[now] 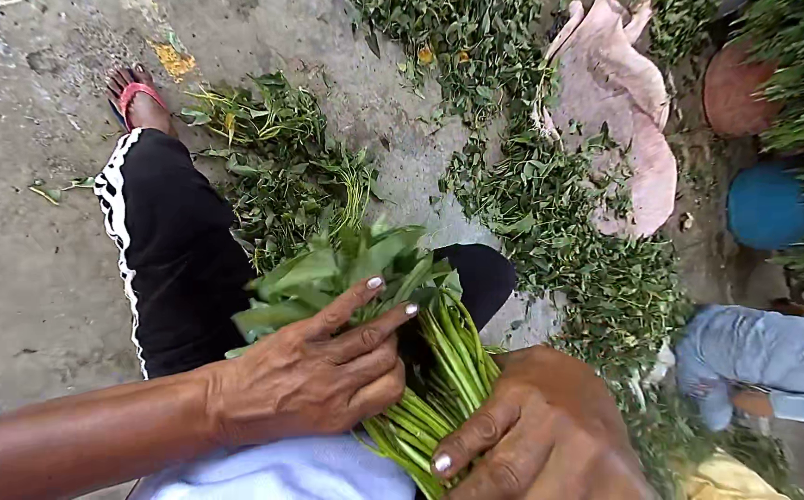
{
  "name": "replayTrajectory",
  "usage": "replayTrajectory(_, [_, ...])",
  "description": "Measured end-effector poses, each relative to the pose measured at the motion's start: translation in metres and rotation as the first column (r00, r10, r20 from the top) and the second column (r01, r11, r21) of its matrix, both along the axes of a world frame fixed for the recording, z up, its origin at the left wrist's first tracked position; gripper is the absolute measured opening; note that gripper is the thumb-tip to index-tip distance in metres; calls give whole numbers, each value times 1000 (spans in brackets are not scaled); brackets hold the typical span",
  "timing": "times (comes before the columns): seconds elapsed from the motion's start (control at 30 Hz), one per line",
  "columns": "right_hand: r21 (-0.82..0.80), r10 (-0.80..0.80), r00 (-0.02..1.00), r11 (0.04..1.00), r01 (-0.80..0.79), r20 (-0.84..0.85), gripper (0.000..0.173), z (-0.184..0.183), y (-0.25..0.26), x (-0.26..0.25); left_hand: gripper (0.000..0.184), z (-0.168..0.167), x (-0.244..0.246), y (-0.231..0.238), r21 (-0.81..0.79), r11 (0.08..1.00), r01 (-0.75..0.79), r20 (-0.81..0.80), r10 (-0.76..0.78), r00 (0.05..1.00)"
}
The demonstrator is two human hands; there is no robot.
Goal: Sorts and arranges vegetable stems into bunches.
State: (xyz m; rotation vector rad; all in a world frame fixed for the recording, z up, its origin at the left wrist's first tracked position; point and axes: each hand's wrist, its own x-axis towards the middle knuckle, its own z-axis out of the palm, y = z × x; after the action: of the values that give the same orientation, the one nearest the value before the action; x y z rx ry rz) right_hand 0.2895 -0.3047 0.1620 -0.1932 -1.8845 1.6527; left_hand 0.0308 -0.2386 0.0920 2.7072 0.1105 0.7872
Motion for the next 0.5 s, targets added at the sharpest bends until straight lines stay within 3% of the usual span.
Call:
replayTrajectory(0.07, [-5,-20,999,1000,21,35,36,4,-3,2,21,2,-3,-2,-15,999,28,-5,-28,1000])
replayTrajectory(0.2, [-28,-33,999,999,34,27,36,7,-5,1,19,1,-1,-6,-202,979,16,-84,-33,996])
replayTrajectory(0.3, [41,-47,997,998,44,66,40,9,-6,2,50,2,1,-8,-279,959,-56,-156,12,988])
replayTrajectory(0.5, [127,-113,968,988,86,225,41,23,-9,6,34,4,-3,-22,-63,981,-184,-207,168,964])
